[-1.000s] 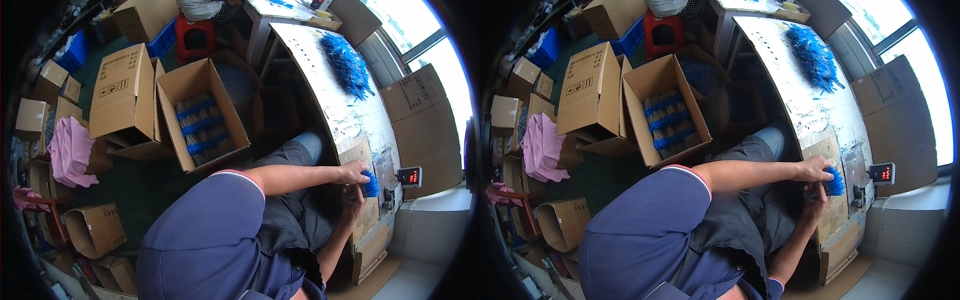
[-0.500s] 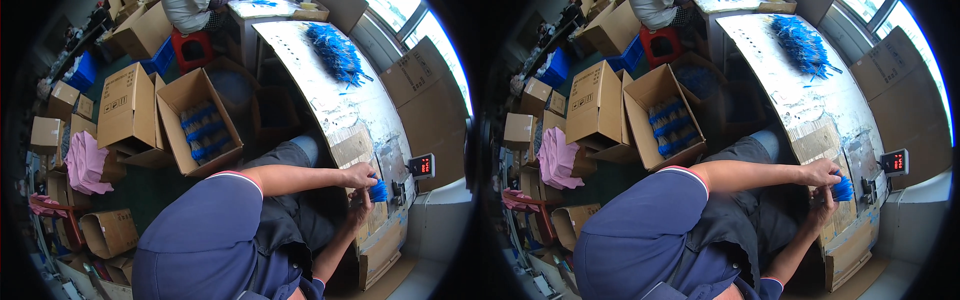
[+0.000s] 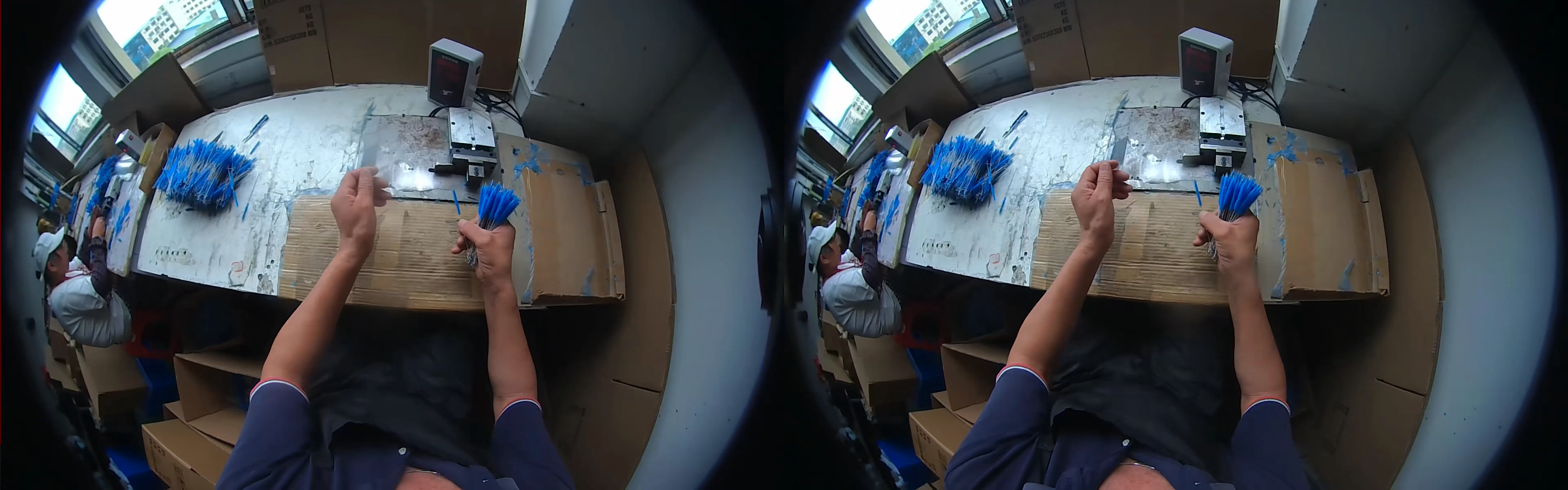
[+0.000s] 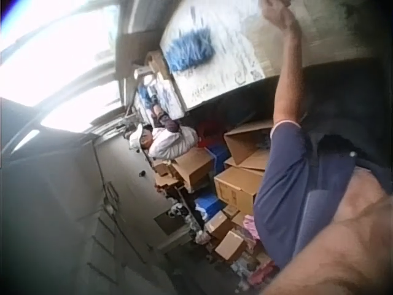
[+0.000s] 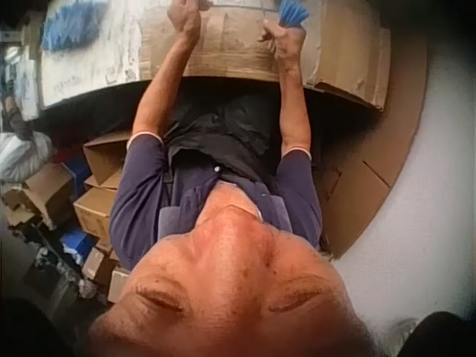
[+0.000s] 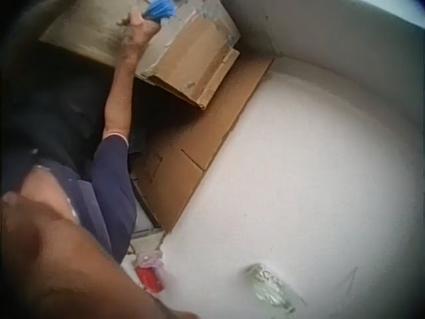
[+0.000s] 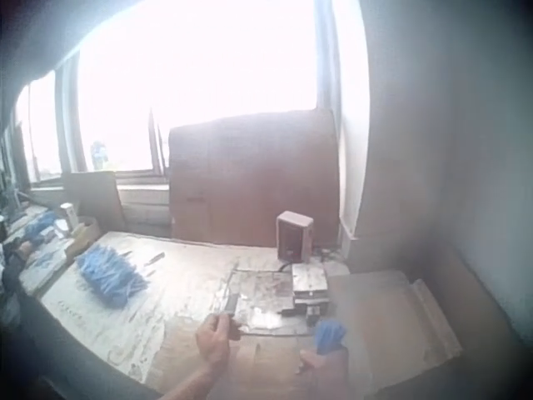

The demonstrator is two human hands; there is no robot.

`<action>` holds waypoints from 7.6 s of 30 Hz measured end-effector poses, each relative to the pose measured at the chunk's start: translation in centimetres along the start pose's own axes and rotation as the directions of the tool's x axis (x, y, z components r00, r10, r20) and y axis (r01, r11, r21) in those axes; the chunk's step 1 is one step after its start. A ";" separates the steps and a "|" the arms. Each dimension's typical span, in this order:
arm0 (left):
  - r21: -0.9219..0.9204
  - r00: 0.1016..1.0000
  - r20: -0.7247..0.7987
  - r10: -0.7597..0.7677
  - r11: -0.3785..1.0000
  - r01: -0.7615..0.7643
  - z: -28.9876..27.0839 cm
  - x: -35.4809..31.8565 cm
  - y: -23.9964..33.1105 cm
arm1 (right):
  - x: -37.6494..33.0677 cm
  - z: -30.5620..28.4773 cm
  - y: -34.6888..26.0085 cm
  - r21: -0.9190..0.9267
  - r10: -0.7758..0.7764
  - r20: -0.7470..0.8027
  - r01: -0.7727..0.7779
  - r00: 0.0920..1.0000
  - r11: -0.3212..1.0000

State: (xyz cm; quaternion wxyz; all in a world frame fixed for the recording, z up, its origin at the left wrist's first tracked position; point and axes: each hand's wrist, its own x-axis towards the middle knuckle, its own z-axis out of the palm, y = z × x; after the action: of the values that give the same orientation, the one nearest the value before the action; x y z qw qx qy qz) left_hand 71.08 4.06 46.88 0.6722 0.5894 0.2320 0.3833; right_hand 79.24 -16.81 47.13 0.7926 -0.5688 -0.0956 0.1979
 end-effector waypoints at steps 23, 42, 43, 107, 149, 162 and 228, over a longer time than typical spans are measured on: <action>-0.041 0.993 0.075 0.092 0.995 -0.089 5.4 9.3 -8.5 | 7.8 2.2 3.3 -0.288 -0.086 -0.443 -0.051 0.892 0.956; 0.274 0.875 -0.021 0.484 0.844 -0.460 5.5 9.2 -8.1 | 8.2 2.7 3.4 -0.262 -0.059 -0.465 -0.073 0.883 0.962; 0.332 0.837 -0.006 0.548 0.791 -0.515 5.4 9.2 -8.0 | 8.2 2.7 3.4 -0.253 -0.040 -0.440 -0.081 0.897 0.964; 0.462 0.762 0.483 0.432 0.613 -0.641 6.0 6.1 -8.5 | 6.4 0.7 3.4 0.031 0.003 -0.352 0.009 0.936 0.999; 0.384 0.943 0.171 0.287 0.862 -0.332 6.8 5.6 -7.6 | 8.2 2.5 4.0 -0.199 -0.108 -0.468 0.014 0.877 0.980; 0.472 0.833 0.375 0.406 0.690 -0.549 6.5 5.3 -8.2 | 6.9 1.8 3.2 -0.003 0.014 -0.369 -0.016 0.929 1.000; 0.575 0.733 0.516 0.443 0.455 -0.680 6.5 5.6 -9.1 | 6.8 2.6 3.3 -0.163 -0.017 -0.486 -0.072 0.874 0.984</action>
State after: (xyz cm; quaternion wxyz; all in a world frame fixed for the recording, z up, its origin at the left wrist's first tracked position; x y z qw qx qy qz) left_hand 81.62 4.37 40.09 0.2345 0.8988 0.0524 0.3666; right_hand 83.74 -10.74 44.37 0.7349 -0.6692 0.0975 0.0509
